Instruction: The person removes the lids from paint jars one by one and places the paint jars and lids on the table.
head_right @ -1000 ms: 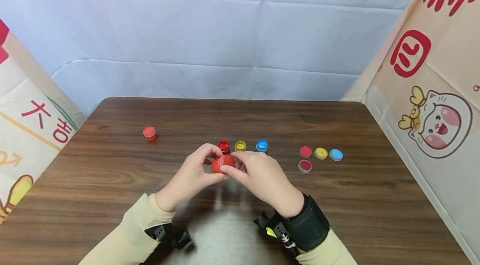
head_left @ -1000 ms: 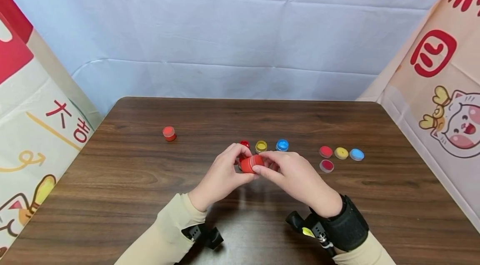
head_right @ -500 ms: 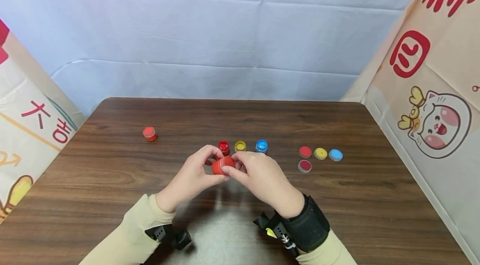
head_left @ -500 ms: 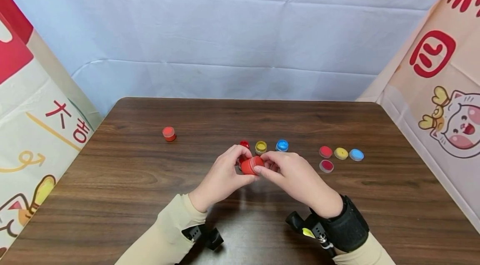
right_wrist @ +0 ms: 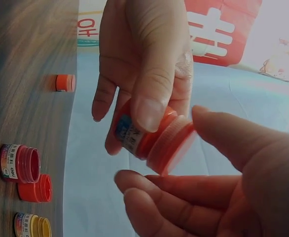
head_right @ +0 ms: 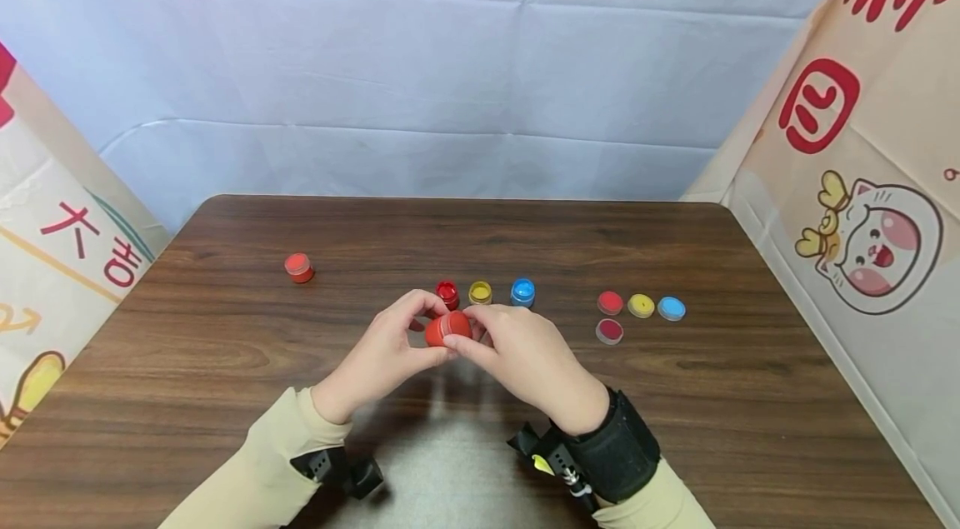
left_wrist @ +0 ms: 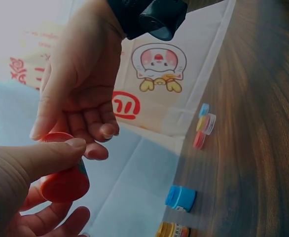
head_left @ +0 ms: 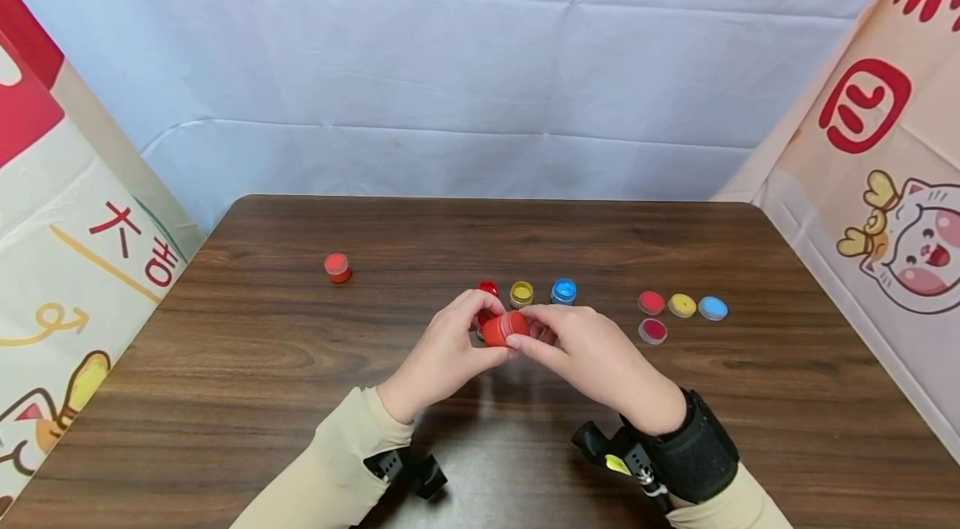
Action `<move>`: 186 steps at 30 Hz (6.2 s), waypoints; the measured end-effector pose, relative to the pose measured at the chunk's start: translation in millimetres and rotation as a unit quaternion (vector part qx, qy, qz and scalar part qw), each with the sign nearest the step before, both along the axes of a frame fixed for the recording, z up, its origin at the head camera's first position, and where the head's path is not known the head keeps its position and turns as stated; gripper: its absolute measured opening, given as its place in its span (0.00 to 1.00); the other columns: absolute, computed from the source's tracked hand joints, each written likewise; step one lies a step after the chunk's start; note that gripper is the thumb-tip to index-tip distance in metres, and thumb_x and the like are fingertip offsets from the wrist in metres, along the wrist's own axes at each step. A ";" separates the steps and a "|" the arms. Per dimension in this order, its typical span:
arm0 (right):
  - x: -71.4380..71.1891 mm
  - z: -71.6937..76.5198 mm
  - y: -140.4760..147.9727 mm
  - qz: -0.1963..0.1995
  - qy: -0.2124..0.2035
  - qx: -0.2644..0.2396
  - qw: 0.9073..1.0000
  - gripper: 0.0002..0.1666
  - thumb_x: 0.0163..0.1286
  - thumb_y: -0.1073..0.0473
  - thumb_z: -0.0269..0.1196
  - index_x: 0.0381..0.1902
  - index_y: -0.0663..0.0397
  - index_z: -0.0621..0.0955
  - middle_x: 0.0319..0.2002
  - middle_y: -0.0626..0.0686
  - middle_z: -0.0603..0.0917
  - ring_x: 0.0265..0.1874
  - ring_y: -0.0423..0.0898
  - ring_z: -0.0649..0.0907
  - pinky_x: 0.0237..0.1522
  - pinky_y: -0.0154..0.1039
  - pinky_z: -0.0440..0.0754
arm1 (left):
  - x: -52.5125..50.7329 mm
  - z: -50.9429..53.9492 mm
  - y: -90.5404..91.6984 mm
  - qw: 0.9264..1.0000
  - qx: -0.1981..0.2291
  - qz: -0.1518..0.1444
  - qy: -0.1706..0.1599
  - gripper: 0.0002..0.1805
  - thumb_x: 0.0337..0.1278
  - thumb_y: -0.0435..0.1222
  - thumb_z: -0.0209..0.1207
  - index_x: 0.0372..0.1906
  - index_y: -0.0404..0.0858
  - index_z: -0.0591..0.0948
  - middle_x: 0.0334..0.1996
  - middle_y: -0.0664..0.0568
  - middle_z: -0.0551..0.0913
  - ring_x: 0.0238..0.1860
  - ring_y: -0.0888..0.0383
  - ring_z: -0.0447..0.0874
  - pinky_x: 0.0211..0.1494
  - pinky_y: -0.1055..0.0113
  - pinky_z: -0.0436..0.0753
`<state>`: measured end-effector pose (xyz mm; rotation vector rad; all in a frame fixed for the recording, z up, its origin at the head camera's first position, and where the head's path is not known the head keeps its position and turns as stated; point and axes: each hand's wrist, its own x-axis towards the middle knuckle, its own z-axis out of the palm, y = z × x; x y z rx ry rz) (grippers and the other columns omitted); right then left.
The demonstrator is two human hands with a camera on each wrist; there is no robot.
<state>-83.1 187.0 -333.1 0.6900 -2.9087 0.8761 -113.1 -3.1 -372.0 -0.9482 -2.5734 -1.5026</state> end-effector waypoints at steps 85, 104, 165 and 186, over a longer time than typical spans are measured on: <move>0.4 2.0 2.6 0.004 -0.008 -0.015 1.000 0.19 0.65 0.46 0.60 0.45 0.55 0.80 0.25 0.39 0.76 0.23 0.35 0.74 0.26 0.32 0.75 | -0.8 -2.7 0.7 1.000 -0.001 0.007 0.017 0.23 0.39 0.33 0.73 0.41 0.40 0.74 0.38 0.55 0.73 0.37 0.62 0.73 0.39 0.65 0.80; -0.9 1.1 4.9 0.007 -0.017 -0.011 1.000 0.25 0.65 0.44 0.59 0.51 0.56 0.79 0.26 0.39 0.77 0.25 0.35 0.74 0.26 0.33 0.75 | -0.5 -1.2 -0.4 1.000 -0.006 0.002 0.012 0.22 0.39 0.34 0.73 0.42 0.41 0.75 0.37 0.57 0.74 0.36 0.63 0.73 0.38 0.69 0.79; -1.5 -4.0 2.0 0.030 0.023 -0.005 0.999 0.25 0.61 0.53 0.65 0.54 0.58 0.78 0.41 0.48 0.80 0.36 0.43 0.79 0.32 0.33 0.77 | -2.7 -3.2 -3.1 0.999 -0.006 0.001 0.034 0.18 0.42 0.38 0.72 0.42 0.40 0.80 0.36 0.59 0.77 0.32 0.64 0.74 0.33 0.70 0.77; 1.2 2.7 13.0 0.083 0.011 -0.022 0.996 0.24 0.61 0.58 0.65 0.56 0.53 0.77 0.47 0.48 0.79 0.42 0.42 0.78 0.37 0.34 0.78 | -0.9 -1.5 -3.6 0.998 -0.013 -0.065 0.002 0.19 0.49 0.40 0.67 0.49 0.40 0.81 0.40 0.59 0.80 0.39 0.66 0.77 0.42 0.70 0.78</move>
